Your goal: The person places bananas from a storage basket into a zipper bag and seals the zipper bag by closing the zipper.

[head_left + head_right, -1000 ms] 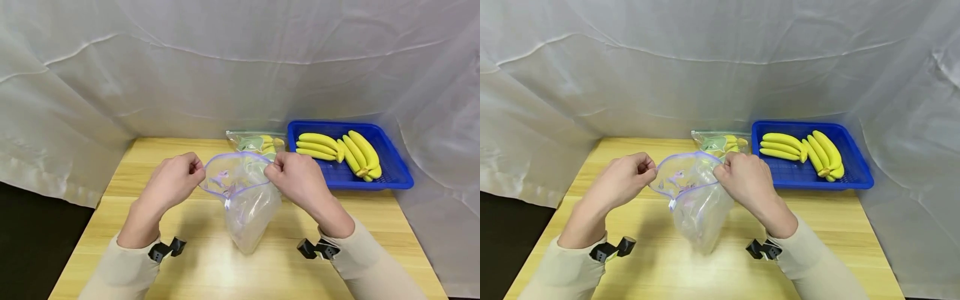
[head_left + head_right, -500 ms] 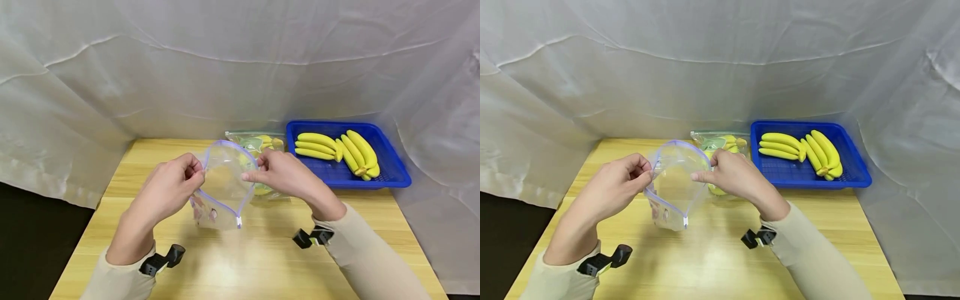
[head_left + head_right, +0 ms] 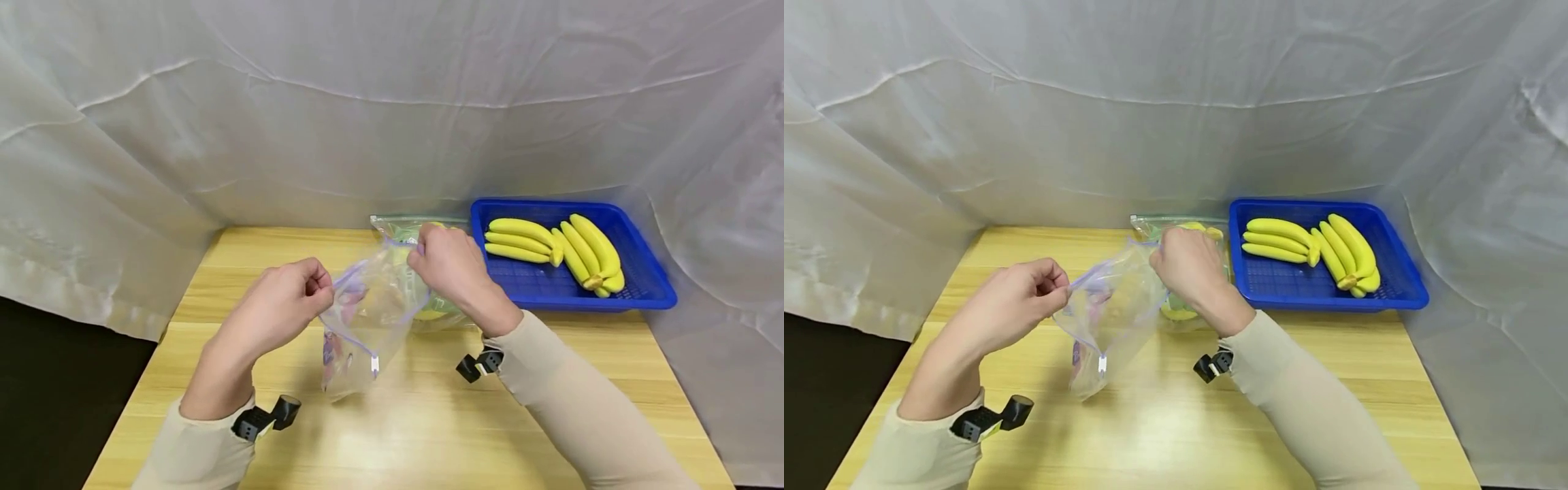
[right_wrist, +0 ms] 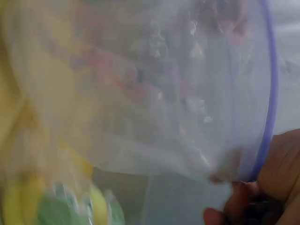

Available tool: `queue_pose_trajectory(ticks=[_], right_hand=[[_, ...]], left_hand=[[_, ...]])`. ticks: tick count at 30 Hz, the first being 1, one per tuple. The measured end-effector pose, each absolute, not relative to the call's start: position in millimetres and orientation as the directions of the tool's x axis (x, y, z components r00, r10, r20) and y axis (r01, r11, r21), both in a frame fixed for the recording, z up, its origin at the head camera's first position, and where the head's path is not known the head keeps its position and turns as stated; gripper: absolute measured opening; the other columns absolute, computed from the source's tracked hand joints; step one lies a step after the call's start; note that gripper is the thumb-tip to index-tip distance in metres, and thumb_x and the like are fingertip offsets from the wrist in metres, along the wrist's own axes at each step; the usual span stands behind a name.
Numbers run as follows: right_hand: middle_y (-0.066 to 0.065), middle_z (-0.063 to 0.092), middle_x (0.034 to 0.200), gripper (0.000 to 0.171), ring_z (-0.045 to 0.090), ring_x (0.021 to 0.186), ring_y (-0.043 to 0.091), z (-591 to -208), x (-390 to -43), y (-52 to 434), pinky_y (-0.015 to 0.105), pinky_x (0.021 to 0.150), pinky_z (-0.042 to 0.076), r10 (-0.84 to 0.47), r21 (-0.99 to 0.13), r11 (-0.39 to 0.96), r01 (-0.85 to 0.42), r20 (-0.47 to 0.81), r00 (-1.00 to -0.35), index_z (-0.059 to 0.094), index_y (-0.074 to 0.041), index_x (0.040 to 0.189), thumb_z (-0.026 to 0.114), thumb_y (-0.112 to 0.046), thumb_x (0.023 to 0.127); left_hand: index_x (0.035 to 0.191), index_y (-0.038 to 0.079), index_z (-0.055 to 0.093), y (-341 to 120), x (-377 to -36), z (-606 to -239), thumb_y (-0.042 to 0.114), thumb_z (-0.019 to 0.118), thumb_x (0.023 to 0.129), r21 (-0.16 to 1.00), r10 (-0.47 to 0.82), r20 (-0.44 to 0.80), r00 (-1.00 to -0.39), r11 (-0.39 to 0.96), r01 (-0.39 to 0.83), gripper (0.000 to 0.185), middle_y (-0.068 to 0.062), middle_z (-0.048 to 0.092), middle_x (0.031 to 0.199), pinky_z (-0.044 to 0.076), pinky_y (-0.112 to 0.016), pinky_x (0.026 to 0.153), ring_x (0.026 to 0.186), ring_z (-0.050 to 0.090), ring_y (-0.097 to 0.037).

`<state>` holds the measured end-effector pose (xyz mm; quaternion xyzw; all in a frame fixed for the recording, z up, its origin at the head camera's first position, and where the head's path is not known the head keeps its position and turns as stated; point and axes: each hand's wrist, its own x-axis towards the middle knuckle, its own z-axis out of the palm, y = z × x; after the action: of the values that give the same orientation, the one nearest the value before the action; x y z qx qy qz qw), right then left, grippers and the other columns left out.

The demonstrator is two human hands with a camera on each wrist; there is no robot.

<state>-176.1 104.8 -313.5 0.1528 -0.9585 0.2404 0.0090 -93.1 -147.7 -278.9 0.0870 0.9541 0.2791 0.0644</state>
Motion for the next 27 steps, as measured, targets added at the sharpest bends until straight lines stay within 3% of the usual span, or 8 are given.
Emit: queue_pose_trajectory(ticks=[4, 7, 9, 12, 15, 17, 22, 27], right_hand=[[-0.004, 0.037, 0.062, 0.026, 0.04, 0.058, 0.019, -307, -176, 103, 0.035, 0.055, 0.032, -0.282, -0.393, 0.869, -0.3, 0.105, -0.954, 0.044, -0.016, 0.068, 0.06, -0.014, 0.088], [-0.003, 0.046, 0.065, 0.018, 0.044, 0.06, 0.019, -301, -177, 101, 0.034, 0.058, 0.036, -0.312, -0.44, 0.845, -0.303, 0.055, -0.949, 0.053, -0.015, 0.075, 0.062, -0.017, 0.09], [-0.002, 0.056, 0.071, 0.013, 0.053, 0.063, 0.019, -300, -177, 101, 0.036, 0.062, 0.042, -0.294, -0.485, 0.831, -0.271, 0.031, -0.955, 0.06, -0.012, 0.09, 0.064, -0.025, 0.093], [0.001, 0.066, 0.08, 0.041, 0.062, 0.066, 0.019, -303, -173, 100, 0.036, 0.066, 0.049, -0.257, -0.551, 0.81, -0.201, -0.025, -0.966, 0.057, -0.009, 0.121, 0.069, -0.038, 0.095], [0.0, 0.063, 0.075, 0.051, 0.059, 0.06, 0.016, -308, -166, 101, 0.035, 0.06, 0.047, -0.275, -0.546, 0.82, -0.171, -0.115, -0.954, 0.05, -0.007, 0.133, 0.069, -0.036, 0.095], [0.0, 0.063, 0.074, 0.042, 0.058, 0.06, 0.017, -308, -164, 104, 0.035, 0.059, 0.047, -0.292, -0.512, 0.837, -0.196, -0.113, -0.95, 0.055, -0.006, 0.128, 0.068, -0.028, 0.094], [0.005, 0.066, 0.081, 0.008, 0.06, 0.072, 0.026, -298, -176, 118, 0.041, 0.07, 0.049, -0.218, -0.472, 0.852, -0.226, 0.073, -0.973, 0.067, -0.009, 0.095, 0.061, -0.012, 0.089], [0.007, 0.066, 0.084, 0.011, 0.059, 0.073, 0.027, -301, -187, 119, 0.041, 0.071, 0.047, -0.219, -0.489, 0.839, -0.238, 0.097, -0.971, 0.067, -0.009, 0.094, 0.058, -0.016, 0.093]], left_hand=[[0.094, 0.013, 0.065, -140, -98, -280, 0.017, 0.06, 0.095, 0.43, 0.193, -0.059, -0.98, 0.89, 0.149, 0.007, 0.002, 0.06, 0.074, 0.041, -0.034, 0.064, 0.067, 0.053, -0.017], [0.09, 0.014, 0.066, -134, -106, -281, 0.017, 0.062, 0.093, 0.377, 0.174, -0.027, -0.984, 0.914, 0.152, 0.007, 0.002, 0.06, 0.071, 0.041, -0.035, 0.061, 0.066, 0.055, -0.019], [0.089, 0.015, 0.065, -131, -113, -284, 0.02, 0.061, 0.096, 0.363, 0.134, 0.004, -0.991, 0.923, 0.126, 0.01, 0.001, 0.06, 0.071, 0.041, -0.036, 0.059, 0.066, 0.056, -0.021], [0.088, 0.014, 0.062, -127, -126, -296, 0.02, 0.056, 0.1, 0.375, 0.053, 0.086, -0.995, 0.923, 0.082, 0.015, -0.003, 0.06, 0.074, 0.043, -0.039, 0.058, 0.068, 0.057, -0.024], [0.089, 0.011, 0.061, -125, -134, -312, 0.019, 0.054, 0.101, 0.377, 0.005, 0.169, -0.986, 0.923, 0.069, 0.015, -0.005, 0.061, 0.08, 0.046, -0.042, 0.063, 0.072, 0.059, -0.027], [0.088, 0.01, 0.061, -125, -133, -318, 0.017, 0.057, 0.099, 0.324, 0.018, 0.203, -0.979, 0.942, 0.085, 0.013, -0.006, 0.062, 0.081, 0.048, -0.046, 0.067, 0.074, 0.06, -0.029], [0.077, 0.008, 0.06, -120, -122, -318, 0.008, 0.064, 0.087, 0.083, 0.179, 0.239, -0.954, 0.975, 0.204, 0.011, -0.008, 0.061, 0.075, 0.044, -0.049, 0.067, 0.072, 0.055, -0.031], [0.075, 0.005, 0.056, -112, -122, -330, 0.012, 0.073, 0.085, -0.003, 0.272, 0.366, -0.89, 0.957, 0.291, 0.021, -0.008, 0.055, 0.069, 0.036, -0.042, 0.062, 0.067, 0.05, -0.03]])
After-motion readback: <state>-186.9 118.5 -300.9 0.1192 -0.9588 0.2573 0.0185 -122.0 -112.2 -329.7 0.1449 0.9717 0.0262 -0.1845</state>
